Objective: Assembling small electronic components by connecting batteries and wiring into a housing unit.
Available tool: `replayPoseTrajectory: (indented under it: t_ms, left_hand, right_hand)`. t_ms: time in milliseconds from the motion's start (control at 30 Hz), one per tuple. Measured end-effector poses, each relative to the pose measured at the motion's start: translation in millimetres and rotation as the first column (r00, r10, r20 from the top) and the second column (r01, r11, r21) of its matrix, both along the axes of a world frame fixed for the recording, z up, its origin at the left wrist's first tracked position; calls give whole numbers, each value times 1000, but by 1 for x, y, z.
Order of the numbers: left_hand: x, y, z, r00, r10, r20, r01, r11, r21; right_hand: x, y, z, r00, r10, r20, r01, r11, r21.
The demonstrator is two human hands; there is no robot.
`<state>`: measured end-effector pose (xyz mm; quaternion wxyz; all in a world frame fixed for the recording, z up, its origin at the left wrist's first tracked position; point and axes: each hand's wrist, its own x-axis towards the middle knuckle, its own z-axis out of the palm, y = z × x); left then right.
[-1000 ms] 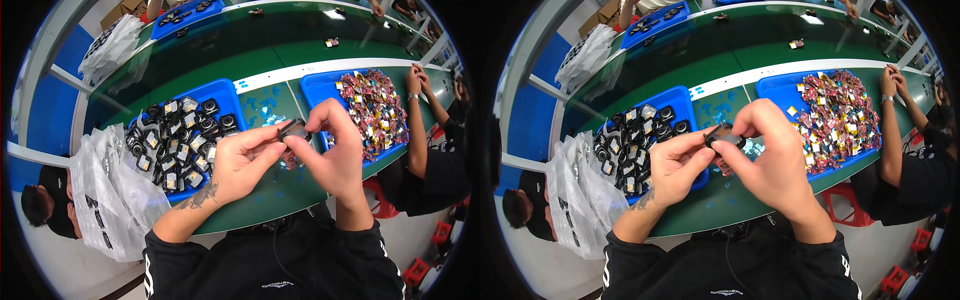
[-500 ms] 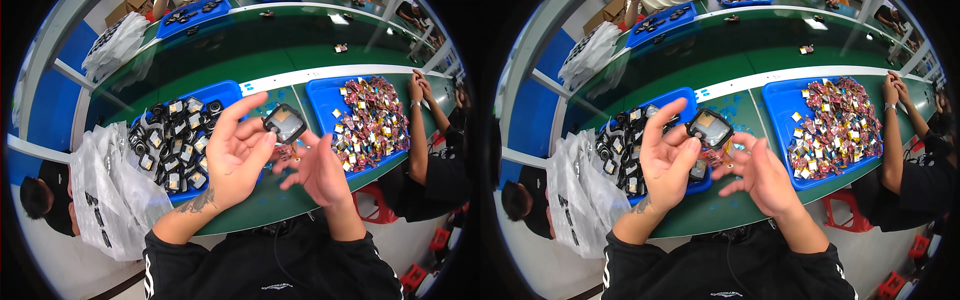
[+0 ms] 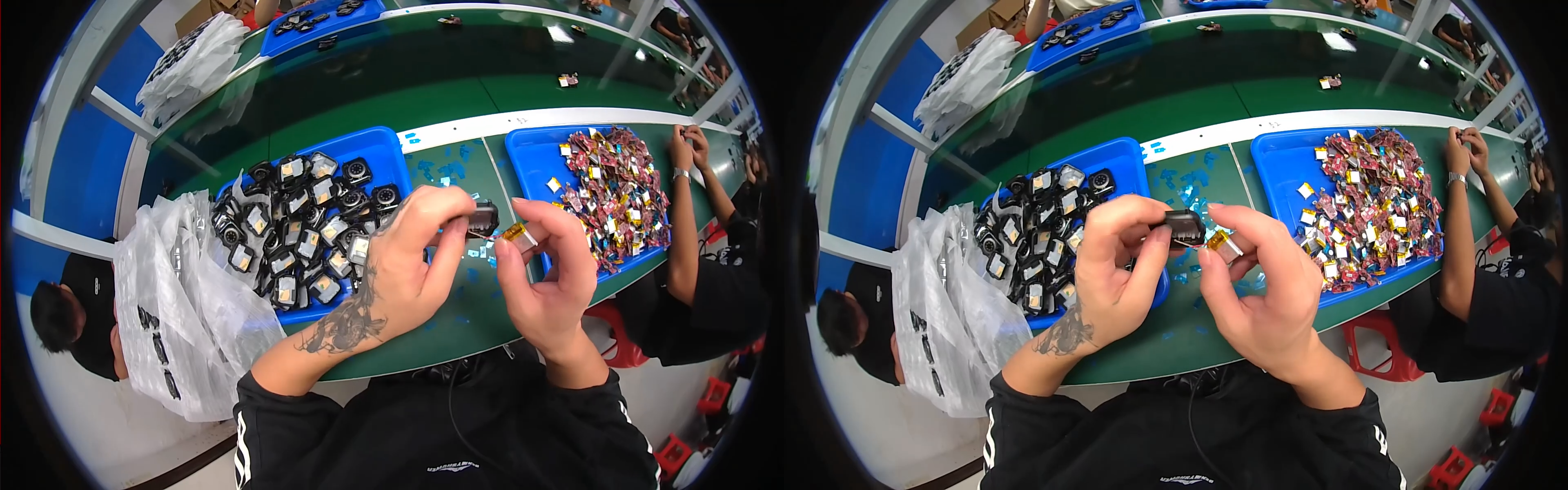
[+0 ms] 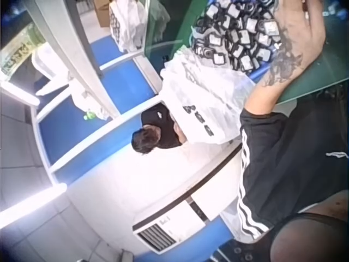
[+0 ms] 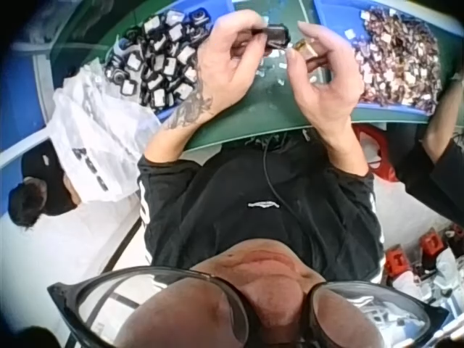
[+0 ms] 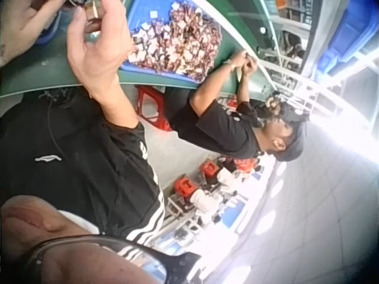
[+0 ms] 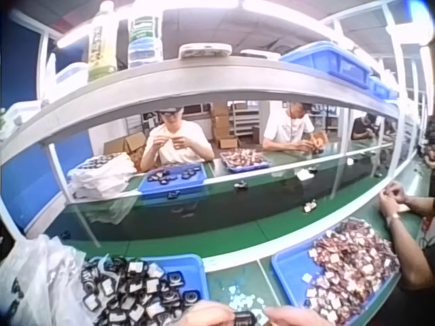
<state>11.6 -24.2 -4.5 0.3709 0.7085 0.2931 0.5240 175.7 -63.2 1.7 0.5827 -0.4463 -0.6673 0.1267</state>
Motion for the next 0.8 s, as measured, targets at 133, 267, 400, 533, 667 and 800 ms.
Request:
replayPoseTrajectory:
  t_ms: [133,267,400,533,667,800]
  left_hand:
    - [-6,0,15,978,-130,-164,116,989,-91]
    - [-3,2,16,979,-105,-175,98,994,-49]
    - [-7,1,11,954,24,-300,51,970,239]
    - [-2,2,13,942,136,-308,30,878,478]
    - [-1,0,12,928,133,-348,59,870,489]
    - [-2,-1,9,915,137,-379,76,865,495]
  right_hand:
    - [3,-4,5,1000,-2,18,3,998,-57]
    - [5,-5,13,989,-54,137,50,998,33]
    - [12,-13,16,963,225,151,-230,973,14]
    - [26,-25,1,899,80,-431,-231,922,-310]
    - [23,-17,3,867,133,-481,-361,832,-421]
    - [27,-17,-1,872,154,-464,-375,820,-433]
